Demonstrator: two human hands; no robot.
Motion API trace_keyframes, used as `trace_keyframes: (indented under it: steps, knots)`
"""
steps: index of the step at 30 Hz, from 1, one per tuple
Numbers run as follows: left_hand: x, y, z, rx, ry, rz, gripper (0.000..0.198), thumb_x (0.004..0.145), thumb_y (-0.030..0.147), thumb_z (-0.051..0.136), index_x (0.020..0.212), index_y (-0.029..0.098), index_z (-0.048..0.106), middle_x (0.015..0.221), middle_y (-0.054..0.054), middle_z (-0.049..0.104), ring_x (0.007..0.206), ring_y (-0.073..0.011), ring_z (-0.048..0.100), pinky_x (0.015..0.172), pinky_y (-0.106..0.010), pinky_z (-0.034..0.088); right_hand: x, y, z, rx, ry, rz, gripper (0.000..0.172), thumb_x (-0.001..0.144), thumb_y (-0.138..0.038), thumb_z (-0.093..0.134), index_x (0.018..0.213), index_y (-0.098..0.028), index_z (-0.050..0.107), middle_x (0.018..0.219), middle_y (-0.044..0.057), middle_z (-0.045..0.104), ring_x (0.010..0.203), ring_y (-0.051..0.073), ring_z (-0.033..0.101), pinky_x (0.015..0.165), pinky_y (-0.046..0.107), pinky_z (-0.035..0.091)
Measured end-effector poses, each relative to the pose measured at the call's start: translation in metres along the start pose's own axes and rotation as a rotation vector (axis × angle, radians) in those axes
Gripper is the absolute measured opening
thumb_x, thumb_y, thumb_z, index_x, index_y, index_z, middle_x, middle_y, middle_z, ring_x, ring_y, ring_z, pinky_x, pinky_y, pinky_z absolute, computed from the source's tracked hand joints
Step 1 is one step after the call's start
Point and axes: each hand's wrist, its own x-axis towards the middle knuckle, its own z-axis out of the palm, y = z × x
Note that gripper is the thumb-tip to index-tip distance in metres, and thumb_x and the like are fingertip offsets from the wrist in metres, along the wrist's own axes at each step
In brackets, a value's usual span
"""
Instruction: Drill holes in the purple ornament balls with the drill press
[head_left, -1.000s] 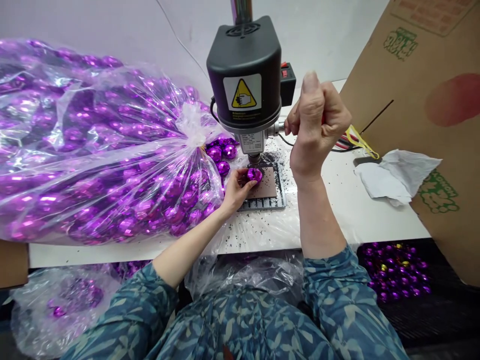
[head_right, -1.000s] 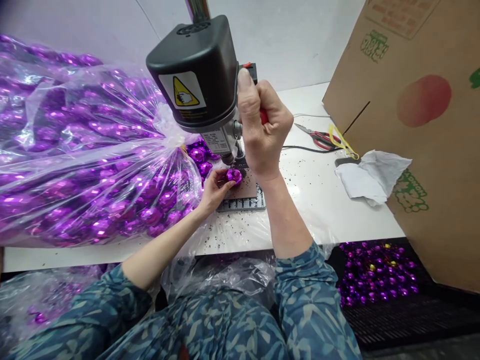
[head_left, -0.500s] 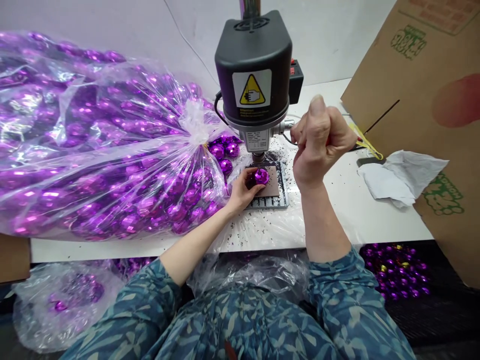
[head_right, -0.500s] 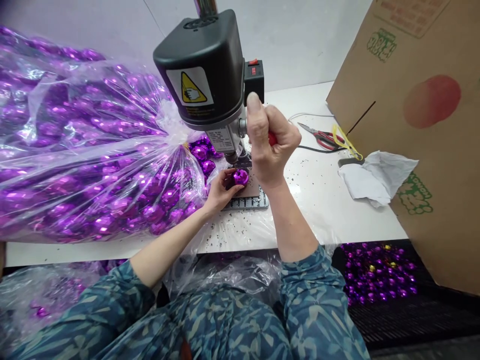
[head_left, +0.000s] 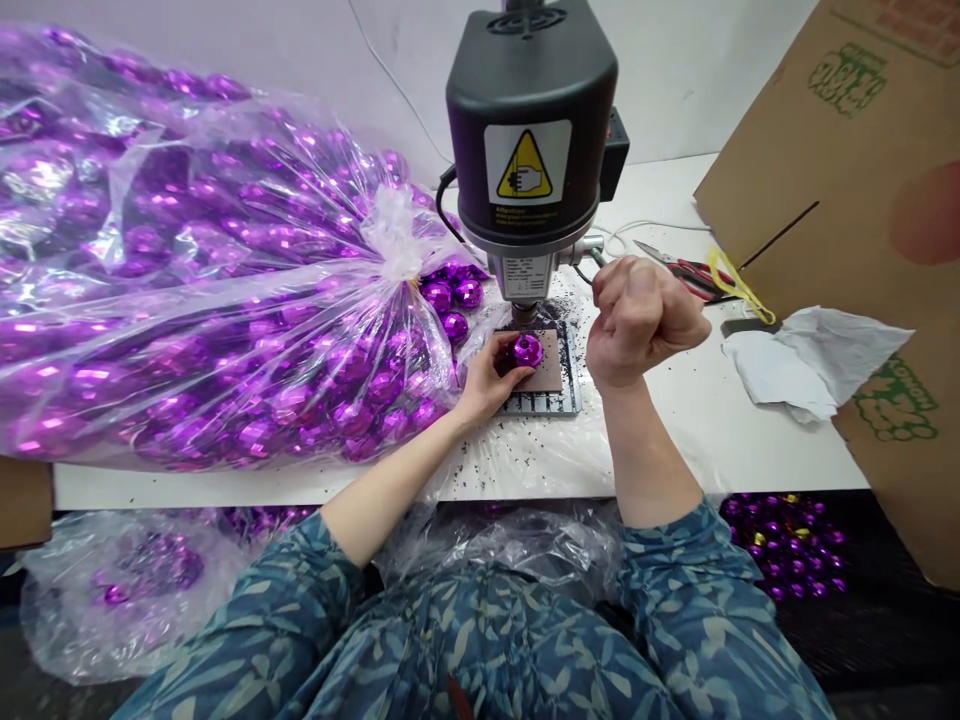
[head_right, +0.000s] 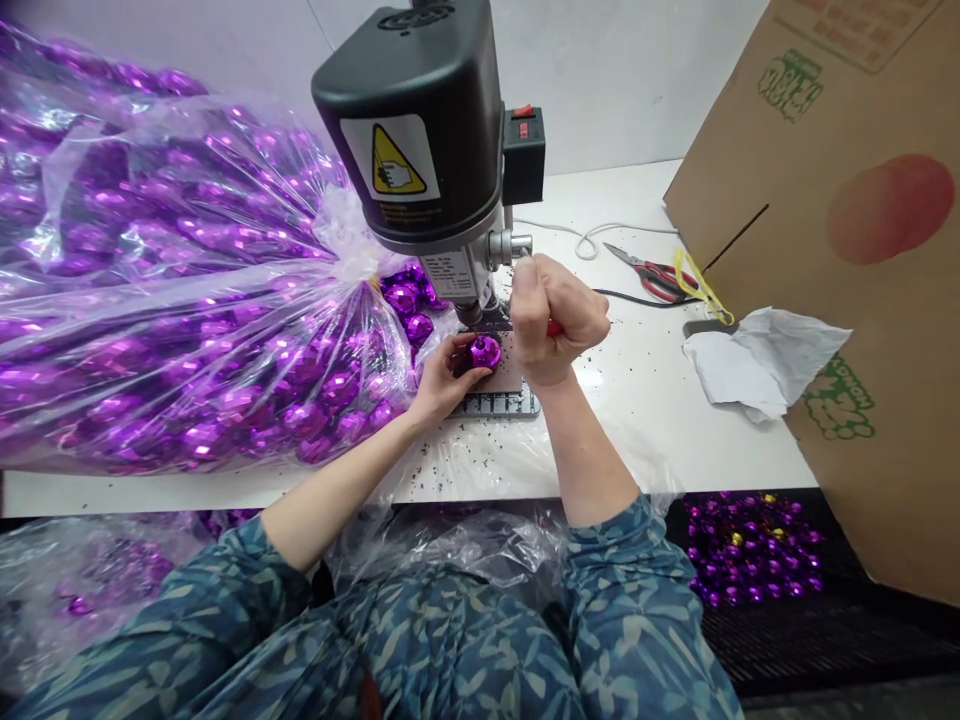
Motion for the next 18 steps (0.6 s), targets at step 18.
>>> trace_keyframes:
  steps: [18]
  knots:
    - [-0.009, 0.024, -0.003, 0.025, 0.099, -0.074, 0.048, 0.08, 0.021, 0.085, 0.118, 0.021, 0.055, 0.11, -0.008, 0.073, 0.096, -0.0217, 0.074, 0.083, -0.039, 0.065, 0.039, -0.006, 0.018, -0.127, -0.111, 0.185, 0.059, 0.098, -0.062, 0.055, 0.062, -0.024, 0.029, 0.051, -0.006, 0.031, 0.043, 0.007, 0.03, 0.045, 0.029, 0.028]
